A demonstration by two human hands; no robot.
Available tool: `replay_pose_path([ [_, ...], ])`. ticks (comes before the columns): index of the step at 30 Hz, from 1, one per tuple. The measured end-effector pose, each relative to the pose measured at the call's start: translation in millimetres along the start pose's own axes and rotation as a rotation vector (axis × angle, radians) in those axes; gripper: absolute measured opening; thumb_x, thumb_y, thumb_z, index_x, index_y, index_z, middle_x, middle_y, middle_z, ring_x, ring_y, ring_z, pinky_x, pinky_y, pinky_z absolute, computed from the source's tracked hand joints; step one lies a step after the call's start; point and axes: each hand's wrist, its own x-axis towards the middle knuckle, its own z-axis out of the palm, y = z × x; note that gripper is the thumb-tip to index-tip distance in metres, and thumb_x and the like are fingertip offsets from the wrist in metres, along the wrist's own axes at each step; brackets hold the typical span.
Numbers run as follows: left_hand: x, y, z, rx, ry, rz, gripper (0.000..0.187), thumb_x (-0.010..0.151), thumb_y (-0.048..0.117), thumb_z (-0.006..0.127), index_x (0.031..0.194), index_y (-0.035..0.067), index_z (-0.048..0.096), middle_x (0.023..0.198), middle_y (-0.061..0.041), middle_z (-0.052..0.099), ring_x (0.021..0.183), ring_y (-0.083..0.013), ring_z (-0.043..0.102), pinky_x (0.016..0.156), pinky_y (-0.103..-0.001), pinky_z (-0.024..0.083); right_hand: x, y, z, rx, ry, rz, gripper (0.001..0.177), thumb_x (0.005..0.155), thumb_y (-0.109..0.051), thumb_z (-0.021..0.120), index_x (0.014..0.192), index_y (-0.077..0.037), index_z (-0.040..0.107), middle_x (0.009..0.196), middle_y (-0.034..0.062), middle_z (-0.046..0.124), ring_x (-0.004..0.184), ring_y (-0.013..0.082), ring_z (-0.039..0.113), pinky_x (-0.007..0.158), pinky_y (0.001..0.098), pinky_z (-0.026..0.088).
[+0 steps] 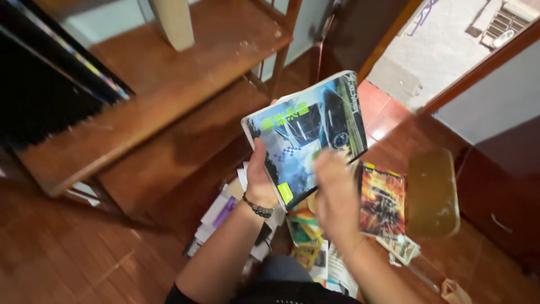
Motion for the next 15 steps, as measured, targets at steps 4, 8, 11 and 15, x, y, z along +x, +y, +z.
replay_pose_path([
  [4,31.1,27.7,-0.5,0.007,0.022,0.052,0.073,0.107,0.047,0.051,0.168,0.016,0.024,0.163,-0.005,0.042,0.145,-0.0247,0.045,0.124,-0.046,0.036,13.9,-7.1,12.8,0.014,-0.053,-0.195,0.058,0.081,0.012,0.058,0.138,0.001,0.058,0.146,0.0185,0.056,0.144,0.0399,0.049,0.119,0.05,0.041],
  [8,48.2,51.1,-16.6,-0.199,-0.109,-0.083,0.075,0.112,0.053,0.051,0.164,0.006,0.028,0.159,-0.013,0.046,0.144,-0.031,0.048,0.124,-0.049,0.037,61.0,8.7,7.6,-0.157,0.068,-0.133,0.054,0.085,0.015,0.059,0.138,0.003,0.06,0.147,0.0198,0.057,0.144,0.0427,0.05,0.117,0.0495,0.043],
  [11,65.8,63.6,-6.6,-0.194,-0.109,-0.122,0.077,0.111,0.058,0.051,0.161,0.002,0.033,0.155,-0.017,0.049,0.141,-0.0338,0.05,0.121,-0.05,0.037,76.9,4.7,20.2,-0.055,0.111,-0.093,0.052,0.084,0.011,0.062,0.135,-0.001,0.061,0.144,0.0156,0.059,0.143,0.038,0.051,0.12,0.0497,0.043],
  [15,88.7,72.1,4.1,0.042,0.087,0.049,0.075,0.101,0.054,0.053,0.161,0.013,0.035,0.155,-0.007,0.049,0.138,-0.0264,0.05,0.12,-0.048,0.037,85.1,-20.8,34.0,0.038,0.06,-0.227,0.048,0.087,0.009,0.064,0.134,-0.002,0.061,0.141,0.0135,0.06,0.141,0.0355,0.053,0.121,0.0498,0.041],
])
